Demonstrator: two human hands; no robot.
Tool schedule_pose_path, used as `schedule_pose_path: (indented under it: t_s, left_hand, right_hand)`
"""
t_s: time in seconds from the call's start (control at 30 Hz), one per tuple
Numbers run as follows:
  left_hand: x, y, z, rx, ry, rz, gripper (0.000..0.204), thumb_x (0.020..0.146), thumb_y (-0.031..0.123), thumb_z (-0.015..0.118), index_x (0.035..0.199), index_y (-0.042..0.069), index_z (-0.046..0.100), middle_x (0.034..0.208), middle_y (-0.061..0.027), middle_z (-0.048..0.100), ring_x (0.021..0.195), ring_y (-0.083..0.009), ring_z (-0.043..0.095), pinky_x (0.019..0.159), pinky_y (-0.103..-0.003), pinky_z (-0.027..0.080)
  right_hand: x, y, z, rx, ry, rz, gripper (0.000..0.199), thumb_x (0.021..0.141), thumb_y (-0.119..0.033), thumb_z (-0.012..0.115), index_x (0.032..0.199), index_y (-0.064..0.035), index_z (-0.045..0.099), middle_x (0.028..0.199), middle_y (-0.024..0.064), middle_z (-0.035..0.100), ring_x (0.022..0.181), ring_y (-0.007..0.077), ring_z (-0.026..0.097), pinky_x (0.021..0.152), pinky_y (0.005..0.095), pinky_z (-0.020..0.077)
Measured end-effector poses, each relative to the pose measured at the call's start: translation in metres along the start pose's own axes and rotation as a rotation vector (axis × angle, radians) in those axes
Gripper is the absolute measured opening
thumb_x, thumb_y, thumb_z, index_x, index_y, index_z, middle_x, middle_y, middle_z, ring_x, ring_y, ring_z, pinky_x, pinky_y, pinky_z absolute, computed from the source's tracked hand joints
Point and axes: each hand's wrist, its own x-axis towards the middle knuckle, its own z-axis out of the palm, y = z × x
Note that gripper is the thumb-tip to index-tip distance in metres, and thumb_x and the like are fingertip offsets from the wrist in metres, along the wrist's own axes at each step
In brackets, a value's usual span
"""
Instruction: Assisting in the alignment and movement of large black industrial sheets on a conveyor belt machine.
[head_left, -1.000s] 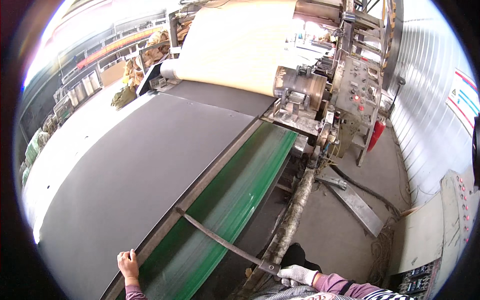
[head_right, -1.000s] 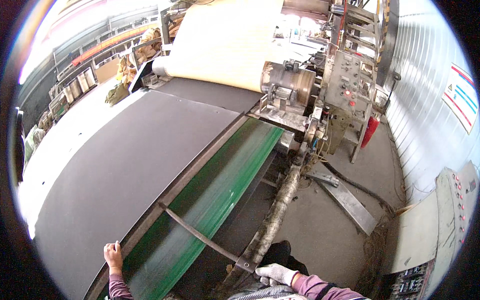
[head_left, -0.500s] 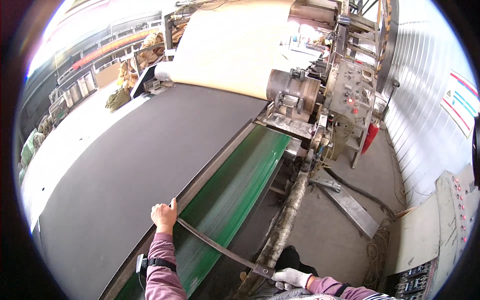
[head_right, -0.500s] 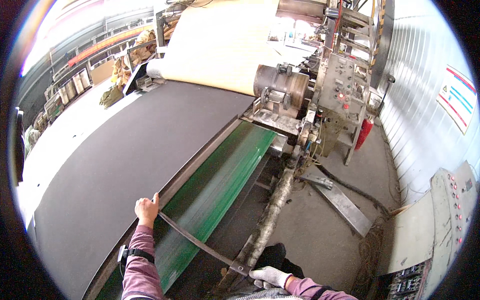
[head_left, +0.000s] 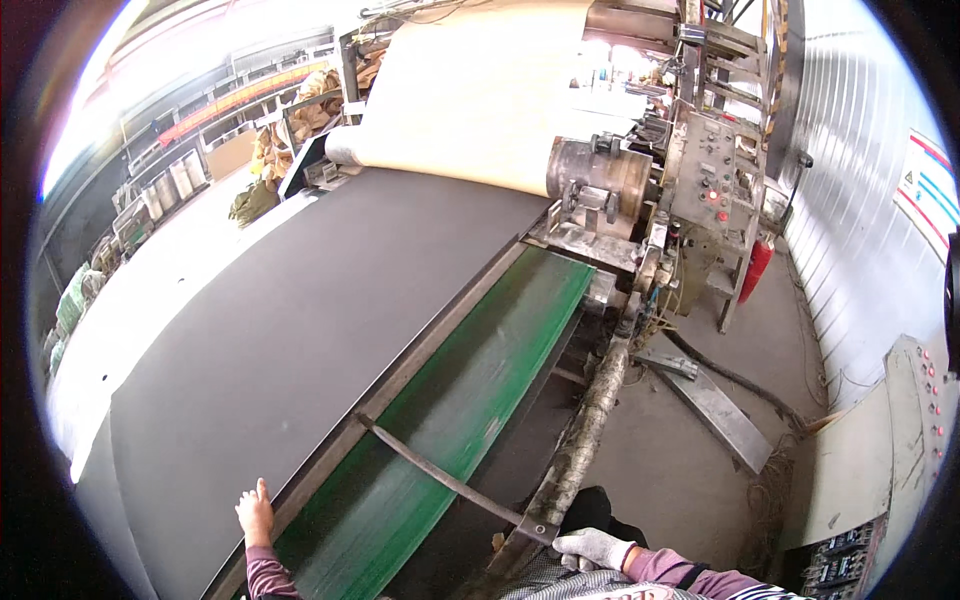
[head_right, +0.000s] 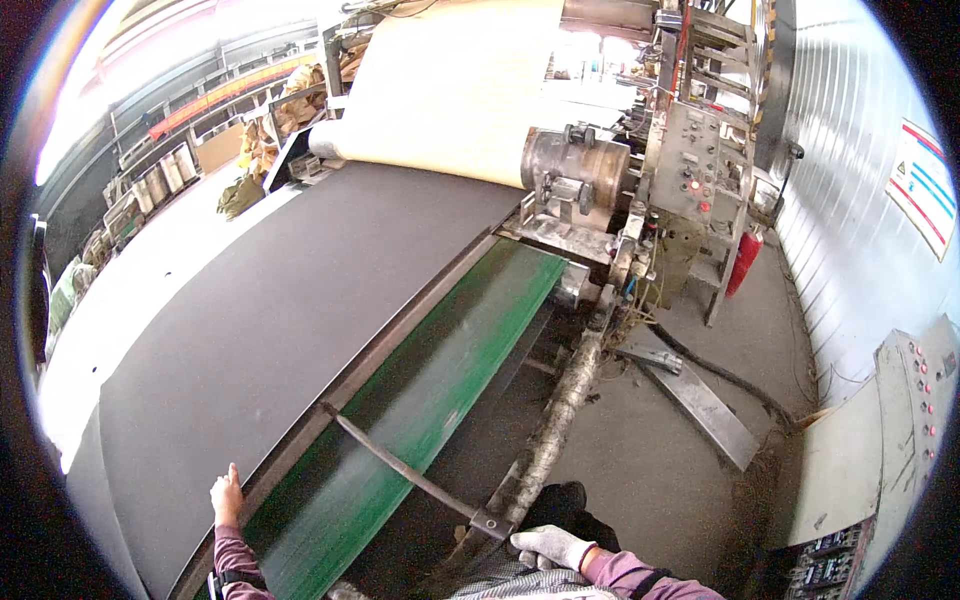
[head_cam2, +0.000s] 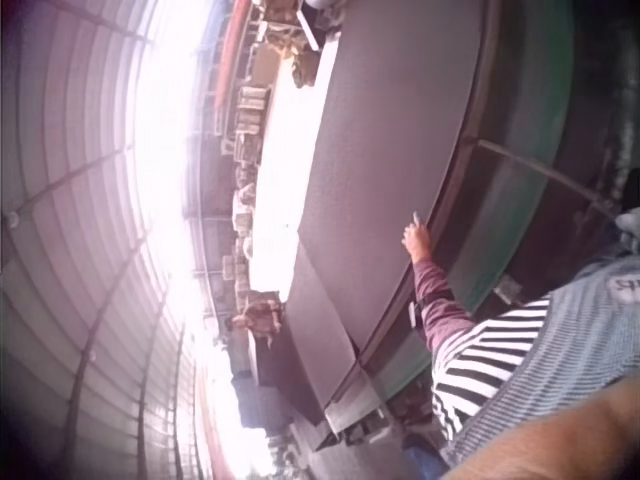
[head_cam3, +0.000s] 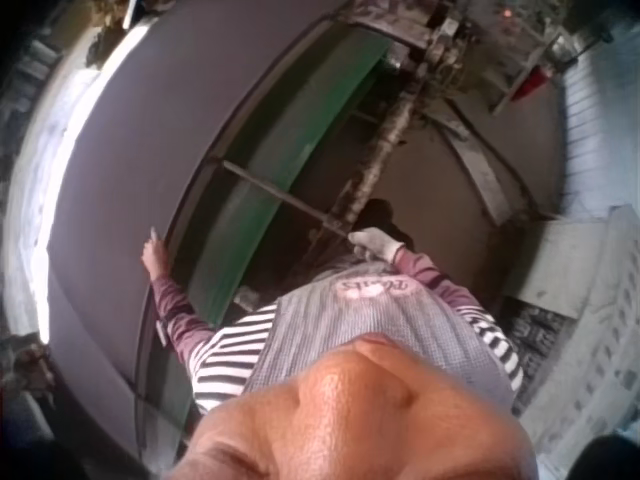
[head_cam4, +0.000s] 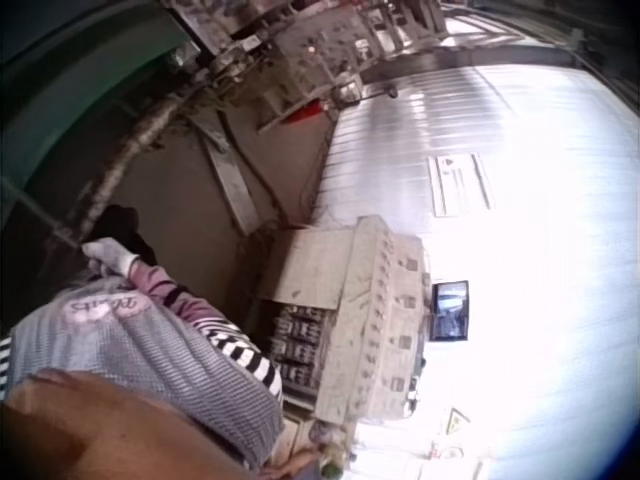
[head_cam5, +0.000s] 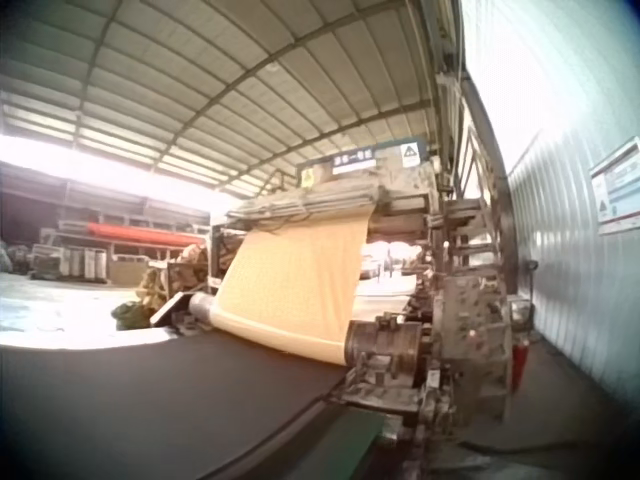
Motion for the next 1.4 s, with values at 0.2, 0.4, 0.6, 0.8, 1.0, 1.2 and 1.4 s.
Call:
schedule_pose_path:
  t_s: [0.2, 0.4, 0.6, 0.8, 1.0, 1.2, 1.4]
  left_hand:
    - [-0.011, 0.006, 0.012, -0.078, 0.204, 0.256, 0.037, 0.096, 0.025, 0.037, 0.125, 0.006, 0.051, 0.123, -0.0223, 0.054, 0.116, -0.0383, 0.051, 0.096, -0.052, 0.041]
    - [0.043, 0.131, -0.042, -0.308, 0.196, -0.072, 0.074, 0.093, 0.059, 0.030, 0.088, -0.006, 0.066, 0.098, -0.0236, 0.063, 0.100, -0.0345, 0.058, 0.088, -0.045, 0.043]
    - [0.058, 0.156, -0.046, -0.528, 0.486, 0.230, 0.051, 0.093, 0.049, 0.041, 0.092, 0.006, 0.069, 0.103, -0.0208, 0.064, 0.107, -0.0365, 0.055, 0.094, -0.044, 0.042]
    - [0.000, 0.036, -0.028, -0.496, 0.394, -0.324, 0.045, 0.088, 0.046, 0.053, 0.078, 0.007, 0.074, 0.084, -0.0176, 0.063, 0.089, -0.0316, 0.057, 0.084, -0.043, 0.044]
    - [-0.012, 0.041, -0.030, -0.640, 0.489, -0.175, 0.039, 0.086, 0.038, 0.059, 0.070, 0.003, 0.070, 0.079, -0.0116, 0.062, 0.086, -0.0284, 0.057, 0.080, -0.040, 0.045]
    - [0.030, 0.141, -0.066, -0.598, 0.475, -0.133, 0.044, 0.087, 0.045, 0.055, 0.077, 0.007, 0.073, 0.087, -0.0113, 0.063, 0.091, -0.0280, 0.057, 0.083, -0.038, 0.045]
    - [0.063, 0.212, -0.102, -0.682, 0.431, 0.174, 0.046, 0.086, 0.047, 0.053, 0.077, 0.006, 0.073, 0.084, -0.0157, 0.066, 0.088, -0.0334, 0.061, 0.081, -0.043, 0.047]
  right_hand:
    - [-0.002, -0.001, 0.001, -0.012, 0.012, -0.002, 0.030, 0.089, -0.036, 0.059, 0.089, -0.0068, 0.064, 0.065, -0.0008, 0.060, 0.045, 0.0061, 0.047, 0.041, 0.0211, 0.0375]
    - [-0.004, 0.003, 0.005, 0.015, 0.061, -0.015, 0.030, 0.089, -0.037, 0.059, 0.089, -0.0078, 0.064, 0.065, -0.0009, 0.060, 0.045, 0.0062, 0.047, 0.042, 0.0211, 0.0375]
    - [-0.005, 0.003, 0.004, -0.038, 0.036, -0.032, 0.031, 0.088, -0.038, 0.059, 0.085, -0.0075, 0.064, 0.065, 0.0002, 0.060, 0.047, 0.0074, 0.049, 0.044, 0.0222, 0.0388]
    - [-0.002, 0.008, 0.000, 0.044, 0.024, -0.055, 0.031, 0.089, -0.036, 0.059, 0.089, -0.0058, 0.063, 0.065, 0.0007, 0.061, 0.045, 0.0073, 0.049, 0.042, 0.0217, 0.0400]
    - [0.001, 0.001, -0.003, 0.029, -0.004, 0.006, 0.031, 0.089, -0.036, 0.059, 0.091, -0.0060, 0.063, 0.065, 0.0005, 0.061, 0.043, 0.0065, 0.049, 0.040, 0.0205, 0.0389]
    - [0.002, 0.000, -0.002, 0.040, 0.010, 0.033, 0.030, 0.089, -0.036, 0.059, 0.092, -0.0062, 0.063, 0.065, 0.0009, 0.061, 0.044, 0.0064, 0.048, 0.040, 0.0204, 0.0389]
    - [0.003, 0.001, -0.001, 0.032, 0.016, 0.001, 0.028, 0.090, -0.033, 0.058, 0.093, -0.0050, 0.062, 0.065, 0.0023, 0.060, 0.045, 0.0069, 0.048, 0.040, 0.0198, 0.0384]
